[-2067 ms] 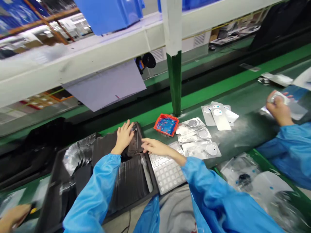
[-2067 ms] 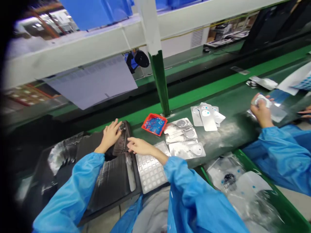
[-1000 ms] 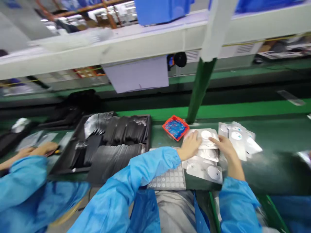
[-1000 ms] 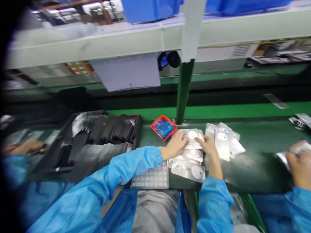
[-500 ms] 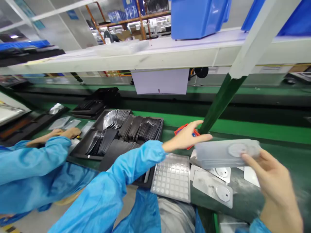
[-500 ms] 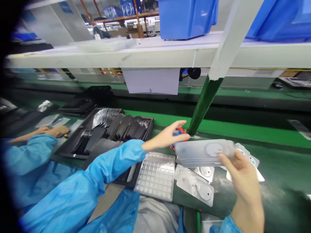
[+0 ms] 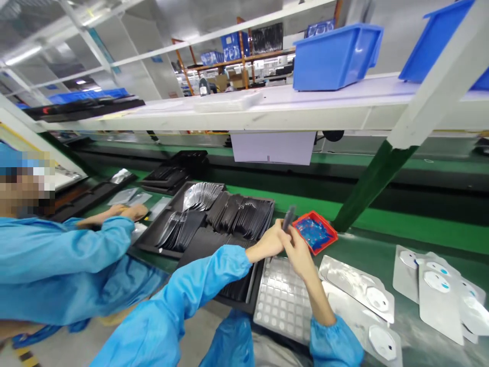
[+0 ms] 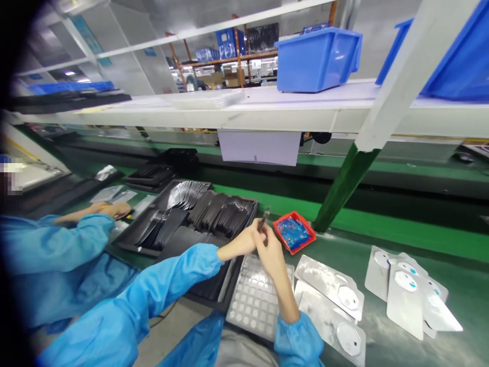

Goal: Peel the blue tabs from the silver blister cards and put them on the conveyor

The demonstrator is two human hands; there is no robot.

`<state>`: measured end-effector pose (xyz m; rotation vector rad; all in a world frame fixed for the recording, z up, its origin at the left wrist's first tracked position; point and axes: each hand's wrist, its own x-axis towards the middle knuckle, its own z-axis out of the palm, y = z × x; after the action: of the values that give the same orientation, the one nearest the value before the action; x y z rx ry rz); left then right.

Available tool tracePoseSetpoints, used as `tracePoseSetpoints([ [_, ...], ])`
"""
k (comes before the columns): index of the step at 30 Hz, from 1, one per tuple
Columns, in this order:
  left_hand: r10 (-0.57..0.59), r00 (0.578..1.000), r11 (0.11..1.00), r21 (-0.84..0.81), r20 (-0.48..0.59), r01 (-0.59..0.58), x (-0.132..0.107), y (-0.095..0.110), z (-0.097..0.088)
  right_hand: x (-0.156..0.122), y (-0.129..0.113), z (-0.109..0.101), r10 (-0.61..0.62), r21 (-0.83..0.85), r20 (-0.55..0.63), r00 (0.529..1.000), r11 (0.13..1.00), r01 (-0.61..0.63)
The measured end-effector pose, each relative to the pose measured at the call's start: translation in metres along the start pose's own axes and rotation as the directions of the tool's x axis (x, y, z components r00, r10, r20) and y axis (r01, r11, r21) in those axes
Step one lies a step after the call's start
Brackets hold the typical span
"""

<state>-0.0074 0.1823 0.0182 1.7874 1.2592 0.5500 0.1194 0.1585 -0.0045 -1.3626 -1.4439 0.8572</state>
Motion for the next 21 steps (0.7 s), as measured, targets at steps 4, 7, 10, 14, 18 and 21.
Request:
tracePoseSetpoints([
  [4, 0.089, 0.995, 0.976, 0.203, -0.043, -0.078, -0.002, -0.013, 0.001, 0.010, 0.004, 0.002, 0.066, -0.064, 0.088, 0.994, 0.996, -0.061],
  [7, 0.149, 0.988, 0.939, 0.321, -0.051, -0.125, 0.005, -0.020, -0.020, 0.027, 0.007, -0.016, 0.120, -0.135, 0.062, 0.991, 0.985, -0.111],
  [10, 0.181, 0.964, 0.893, 0.443, -0.195, -0.078, 0.025, -0.025, -0.043, 0.043, 0.006, -0.026, 0.154, -0.201, 0.063, 0.986, 0.970, -0.139],
  [14, 0.175, 0.944, 0.827, 0.562, -0.279, 0.013, 0.048, -0.034, -0.052, 0.066, 0.001, -0.014, 0.180, -0.260, 0.099, 0.979, 0.954, -0.149],
  [18, 0.179, 0.932, 0.777, 0.627, -0.315, 0.063, 0.052, -0.047, -0.055, 0.088, -0.003, 0.008, 0.201, -0.324, 0.096, 0.975, 0.932, -0.161],
  [21, 0.174, 0.920, 0.759, 0.643, -0.351, 0.102, 0.049, -0.057, -0.060, 0.104, -0.007, 0.020, 0.237, -0.368, 0.129, 0.963, 0.913, -0.176],
])
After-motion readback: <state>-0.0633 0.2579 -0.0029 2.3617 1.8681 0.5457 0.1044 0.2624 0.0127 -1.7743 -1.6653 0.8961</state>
